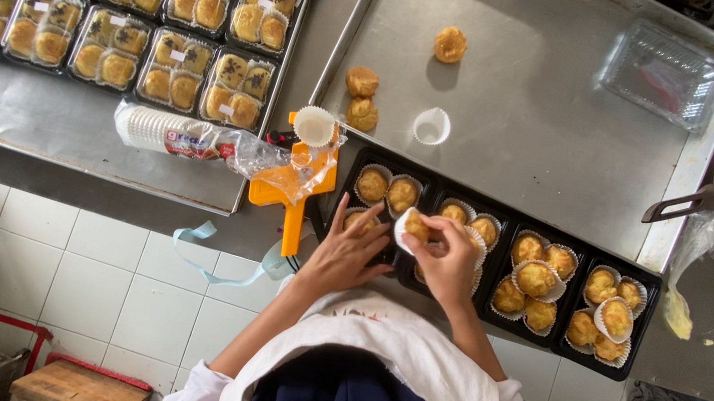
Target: The person places cream puffs into paper liners and then into plastic containers, then uses a pricing gun to label the containers and stacks them on a counter.
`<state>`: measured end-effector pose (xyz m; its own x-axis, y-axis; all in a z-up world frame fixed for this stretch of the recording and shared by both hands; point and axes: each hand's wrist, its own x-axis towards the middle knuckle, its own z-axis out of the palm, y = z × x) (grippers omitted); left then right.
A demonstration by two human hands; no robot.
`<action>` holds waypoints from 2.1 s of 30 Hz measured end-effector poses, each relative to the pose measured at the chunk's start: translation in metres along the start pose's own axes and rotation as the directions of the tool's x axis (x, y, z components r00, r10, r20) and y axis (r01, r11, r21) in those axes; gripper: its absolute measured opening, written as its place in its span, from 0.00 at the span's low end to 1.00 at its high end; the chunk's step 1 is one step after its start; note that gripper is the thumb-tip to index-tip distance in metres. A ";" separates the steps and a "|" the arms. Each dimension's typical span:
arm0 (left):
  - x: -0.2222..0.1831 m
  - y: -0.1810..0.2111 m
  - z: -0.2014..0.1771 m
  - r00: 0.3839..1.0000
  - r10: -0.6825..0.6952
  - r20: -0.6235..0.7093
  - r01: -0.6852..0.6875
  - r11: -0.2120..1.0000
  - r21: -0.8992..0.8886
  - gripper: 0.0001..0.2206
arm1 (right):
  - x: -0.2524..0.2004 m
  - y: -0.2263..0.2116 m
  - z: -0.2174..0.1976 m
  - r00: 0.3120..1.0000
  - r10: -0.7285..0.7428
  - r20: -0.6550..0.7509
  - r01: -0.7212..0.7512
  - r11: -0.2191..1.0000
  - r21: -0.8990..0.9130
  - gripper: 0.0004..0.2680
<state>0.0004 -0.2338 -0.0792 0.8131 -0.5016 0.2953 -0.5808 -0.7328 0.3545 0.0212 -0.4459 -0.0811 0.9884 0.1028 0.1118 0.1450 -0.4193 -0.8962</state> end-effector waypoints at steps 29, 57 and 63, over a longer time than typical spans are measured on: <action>0.013 -0.018 -0.023 0.949 -0.155 -0.275 0.070 0.953 -0.295 0.11 | 0.218 0.001 -0.020 0.933 -0.324 0.156 0.335 0.625 -0.705 0.13; 0.186 -0.073 0.010 0.788 -0.615 0.032 0.377 0.440 -0.815 0.08 | 0.155 -0.050 -0.051 0.995 0.095 0.026 -0.097 0.990 0.102 0.14; 0.175 -0.034 0.005 0.788 -0.584 0.194 0.377 0.210 -0.902 0.09 | 0.124 -0.055 -0.038 0.967 -0.150 -0.207 0.091 0.958 -0.271 0.10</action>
<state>0.1624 -0.2985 -0.0437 0.9876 -0.0564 -0.1462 0.1501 0.0715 0.9861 0.1379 -0.4441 -0.0017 0.9432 -0.0242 0.3315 0.2411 -0.6366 -0.7325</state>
